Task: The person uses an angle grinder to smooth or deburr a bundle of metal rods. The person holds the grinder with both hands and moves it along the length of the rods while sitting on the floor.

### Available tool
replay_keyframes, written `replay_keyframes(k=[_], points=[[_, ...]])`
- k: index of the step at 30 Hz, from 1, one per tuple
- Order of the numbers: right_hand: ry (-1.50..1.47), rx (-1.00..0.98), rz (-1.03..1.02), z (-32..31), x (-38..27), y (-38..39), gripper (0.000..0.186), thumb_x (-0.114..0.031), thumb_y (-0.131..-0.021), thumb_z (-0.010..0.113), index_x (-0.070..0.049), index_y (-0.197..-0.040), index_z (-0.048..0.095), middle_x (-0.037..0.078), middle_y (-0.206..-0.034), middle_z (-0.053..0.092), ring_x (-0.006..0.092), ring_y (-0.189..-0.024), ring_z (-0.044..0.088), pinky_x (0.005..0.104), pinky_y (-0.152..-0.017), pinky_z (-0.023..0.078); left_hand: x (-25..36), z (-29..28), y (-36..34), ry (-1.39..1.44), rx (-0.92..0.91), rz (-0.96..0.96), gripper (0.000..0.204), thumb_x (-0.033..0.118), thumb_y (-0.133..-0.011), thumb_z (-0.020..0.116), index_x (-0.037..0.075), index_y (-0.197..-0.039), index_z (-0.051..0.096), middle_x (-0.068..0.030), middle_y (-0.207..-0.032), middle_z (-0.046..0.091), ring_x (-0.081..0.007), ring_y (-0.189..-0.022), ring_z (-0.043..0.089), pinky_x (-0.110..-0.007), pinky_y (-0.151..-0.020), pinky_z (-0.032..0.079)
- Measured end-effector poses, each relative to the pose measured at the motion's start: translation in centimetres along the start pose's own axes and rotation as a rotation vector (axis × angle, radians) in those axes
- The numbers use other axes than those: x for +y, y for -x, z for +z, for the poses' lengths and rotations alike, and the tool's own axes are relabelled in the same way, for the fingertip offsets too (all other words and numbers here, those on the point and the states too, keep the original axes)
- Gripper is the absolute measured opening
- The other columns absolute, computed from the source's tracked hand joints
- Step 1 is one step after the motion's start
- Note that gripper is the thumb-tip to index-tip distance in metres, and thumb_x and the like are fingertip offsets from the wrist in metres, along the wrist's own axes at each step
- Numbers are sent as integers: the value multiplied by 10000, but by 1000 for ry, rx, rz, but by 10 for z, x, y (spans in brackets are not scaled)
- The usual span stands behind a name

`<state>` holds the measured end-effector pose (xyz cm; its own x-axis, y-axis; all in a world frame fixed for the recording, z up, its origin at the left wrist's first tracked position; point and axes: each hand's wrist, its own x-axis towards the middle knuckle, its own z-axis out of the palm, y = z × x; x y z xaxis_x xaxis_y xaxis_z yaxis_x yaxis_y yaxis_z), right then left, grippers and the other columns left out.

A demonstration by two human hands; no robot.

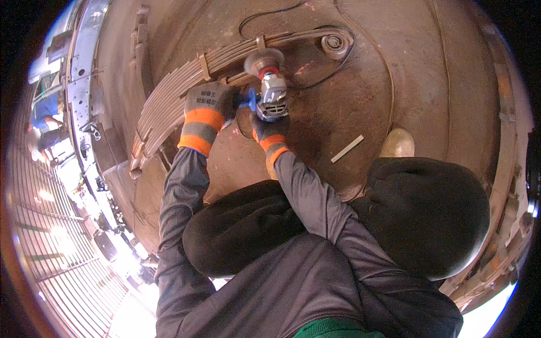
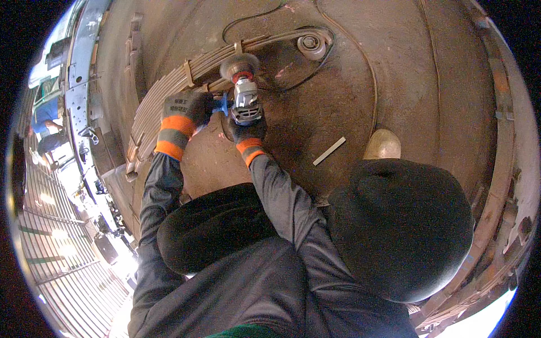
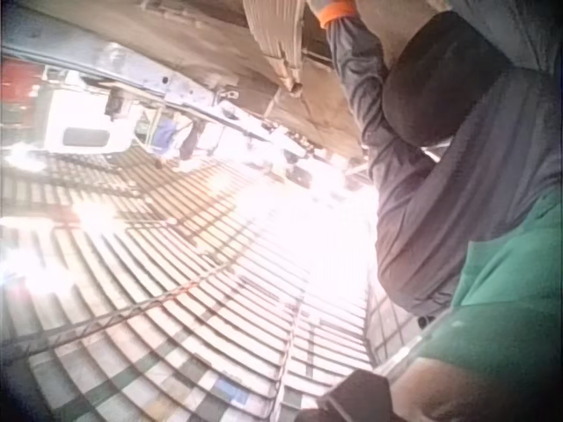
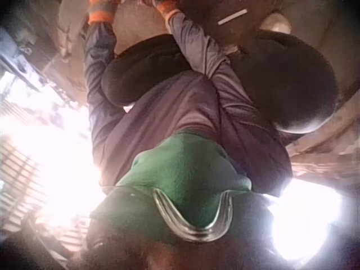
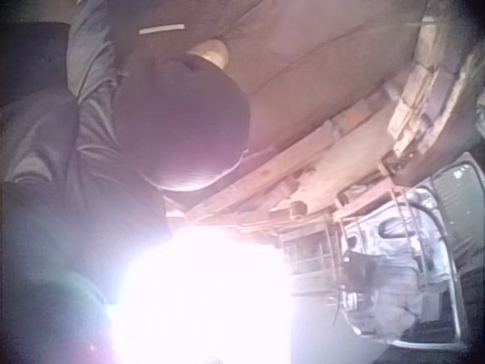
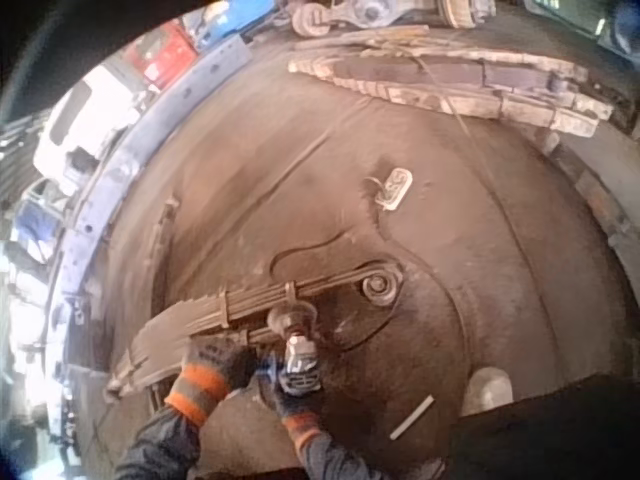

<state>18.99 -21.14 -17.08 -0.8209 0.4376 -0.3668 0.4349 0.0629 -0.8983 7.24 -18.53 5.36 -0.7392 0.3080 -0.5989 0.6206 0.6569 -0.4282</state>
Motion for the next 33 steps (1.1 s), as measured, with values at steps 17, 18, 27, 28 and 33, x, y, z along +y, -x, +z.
replay_keyframes(k=[17,18,27,28,33], points=[[-2,-181,-9,-20,-6,-15,496,-428,-884,582,-98,-1250,637,138,-1256,662,311,-1143,627,453,-993,494,7,-10,-5,25,10,-19,381,491,-933,587,160,-972,770,-118,-951,752,-342,-893,733,-484,-736,571],[10,-151,-16,-21,0,-17,495,-427,-877,589,-102,-1247,639,134,-1254,664,309,-1143,627,451,-994,494,10,-15,-8,32,-9,-17,381,494,-932,587,162,-972,770,-117,-953,752,-343,-898,732,-484,-738,570],[139,-250,-76,-9,-13,6,417,-334,-929,540,-118,-1283,581,125,-1304,632,300,-1185,603,454,-1041,462,-13,14,12,87,-77,-79,236,373,-925,587,217,-995,750,-112,-983,747,-355,-948,714,-494,-770,556],[119,-278,-70,-8,-17,9,400,-314,-951,517,-111,-1292,571,131,-1307,629,294,-1196,600,448,-1051,455,-17,17,15,83,-83,-91,237,374,-925,585,219,-995,750,-113,-985,745,-359,-949,712,-494,-772,554],[139,-178,-100,0,-27,11,437,-374,-916,588,-109,-1264,606,122,-1261,660,293,-1182,620,424,-1032,480,-21,16,22,57,-71,-127,237,398,-888,630,219,-964,766,-126,-943,742,-358,-897,714,-490,-753,554]])
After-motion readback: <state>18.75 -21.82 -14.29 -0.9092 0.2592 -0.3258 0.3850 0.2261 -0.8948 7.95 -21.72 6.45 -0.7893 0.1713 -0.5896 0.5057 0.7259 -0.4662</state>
